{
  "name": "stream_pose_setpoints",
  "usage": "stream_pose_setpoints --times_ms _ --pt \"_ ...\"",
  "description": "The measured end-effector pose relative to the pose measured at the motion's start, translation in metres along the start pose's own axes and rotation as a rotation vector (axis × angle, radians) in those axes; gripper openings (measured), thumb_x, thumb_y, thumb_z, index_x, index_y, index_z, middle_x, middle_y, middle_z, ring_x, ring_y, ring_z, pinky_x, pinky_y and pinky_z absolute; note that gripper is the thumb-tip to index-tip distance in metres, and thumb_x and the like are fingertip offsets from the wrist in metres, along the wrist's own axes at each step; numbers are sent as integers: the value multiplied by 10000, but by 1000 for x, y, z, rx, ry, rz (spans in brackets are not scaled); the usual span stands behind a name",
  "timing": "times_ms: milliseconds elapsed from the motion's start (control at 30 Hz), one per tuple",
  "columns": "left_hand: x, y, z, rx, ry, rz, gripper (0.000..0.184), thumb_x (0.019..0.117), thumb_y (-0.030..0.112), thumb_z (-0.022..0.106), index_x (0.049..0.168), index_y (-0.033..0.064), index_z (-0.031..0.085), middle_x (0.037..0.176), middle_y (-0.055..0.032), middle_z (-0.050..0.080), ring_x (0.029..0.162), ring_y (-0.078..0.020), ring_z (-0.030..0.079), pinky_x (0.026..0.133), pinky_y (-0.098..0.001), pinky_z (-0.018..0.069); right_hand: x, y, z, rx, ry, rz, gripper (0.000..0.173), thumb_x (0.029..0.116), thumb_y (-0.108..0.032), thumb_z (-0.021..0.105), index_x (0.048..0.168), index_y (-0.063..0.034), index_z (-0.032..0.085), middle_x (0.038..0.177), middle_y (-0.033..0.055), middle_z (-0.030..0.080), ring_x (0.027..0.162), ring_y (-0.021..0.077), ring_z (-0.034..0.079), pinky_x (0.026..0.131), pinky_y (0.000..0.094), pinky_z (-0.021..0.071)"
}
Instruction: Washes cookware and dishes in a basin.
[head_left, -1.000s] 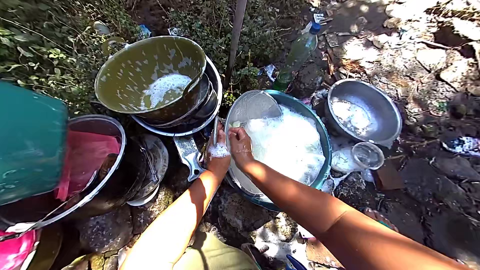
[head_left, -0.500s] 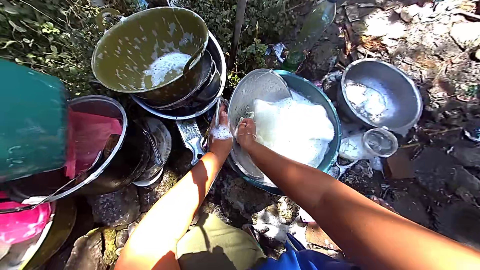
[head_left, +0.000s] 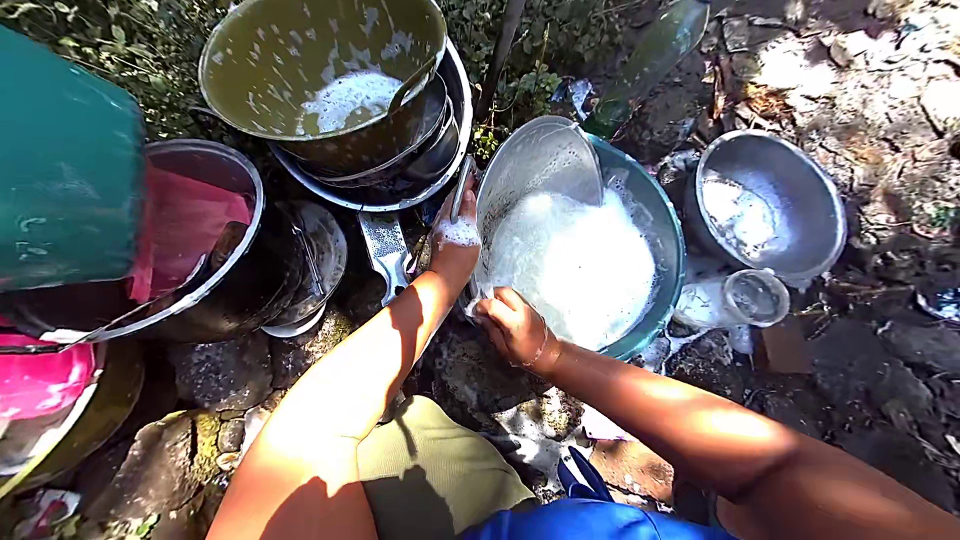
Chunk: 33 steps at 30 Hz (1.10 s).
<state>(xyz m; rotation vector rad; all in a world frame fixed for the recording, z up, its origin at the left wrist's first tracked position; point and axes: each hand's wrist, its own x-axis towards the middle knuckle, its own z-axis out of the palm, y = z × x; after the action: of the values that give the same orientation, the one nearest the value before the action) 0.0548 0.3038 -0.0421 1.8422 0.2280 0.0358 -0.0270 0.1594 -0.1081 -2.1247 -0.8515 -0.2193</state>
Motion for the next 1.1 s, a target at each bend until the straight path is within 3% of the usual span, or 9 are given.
stream_pose_setpoints --times_ms 67,167,300,433,633,767,900,1000,1100 --pt "1 1 -1 21 5 18 469 1132 282 296 1506 65 478 1512 -108 525 1406 -127 472 1191 -321 349 21 -1 5 -43 84 -63 152 978 -135 622 955 -45 742 873 155 674 838 289 685 769 389 590" --pt "-1 3 -1 39 19 32 453 1131 250 311 1485 40 499 1495 -136 536 1405 -155 477 1192 -340 347 -4 -7 -4 -101 -151 34 169 989 -103 580 996 -35 735 937 192 688 882 340 708 755 455 607" --pt "1 12 0 43 -3 34 455 1132 267 310 1487 60 505 1499 -135 533 1410 -184 475 1193 -375 347 -37 10 -28 -43 -452 401 276 1041 -173 511 1116 4 710 1126 208 705 1061 351 700 928 490 567" --pt "2 6 2 61 32 58 445 1107 345 409 1381 49 598 1387 -151 606 1315 -210 550 1135 -402 410 -5 21 -47 236 -449 671 304 1058 -180 517 1200 35 679 1177 219 680 1117 301 644 1021 438 486" --pt "-7 4 -18 309 -112 -24 449 1083 357 479 1394 45 568 1341 -200 611 1262 -286 579 1098 -487 436 -2 9 -37 410 -550 519 531 993 -130 610 1479 42 481 1460 265 521 1371 341 505 1177 435 383" --pt "-34 24 -37 665 -298 -104 448 1054 377 563 1259 -13 642 1219 -234 669 1175 -350 632 1050 -556 458 -38 65 -53 225 -936 405 316 1009 -133 615 1263 53 642 1211 288 657 1171 435 624 1046 607 453" --pt "-50 56 -22 887 -433 -316 566 1041 416 575 1407 -15 543 1354 -247 609 1295 -362 574 1114 -556 415 3 91 -113 162 -1199 311 329 1035 -95 594 1325 60 609 1229 312 646 1187 461 610 1063 602 420" --pt "-51 66 4 776 -246 -435 565 1046 395 574 1419 -26 516 1372 -254 587 1295 -363 567 1104 -538 432 47 97 -165 180 -1078 325 330 1057 -77 542 1367 27 583 1263 296 631 1196 430 601 1064 566 423" --pt "-44 55 35 663 88 -370 507 1064 328 537 1449 -2 513 1391 -256 579 1317 -359 548 1123 -533 412 83 111 -209 184 -884 396 327 1074 -82 510 1382 9 573 1307 274 618 1232 405 587 1085 549 414"
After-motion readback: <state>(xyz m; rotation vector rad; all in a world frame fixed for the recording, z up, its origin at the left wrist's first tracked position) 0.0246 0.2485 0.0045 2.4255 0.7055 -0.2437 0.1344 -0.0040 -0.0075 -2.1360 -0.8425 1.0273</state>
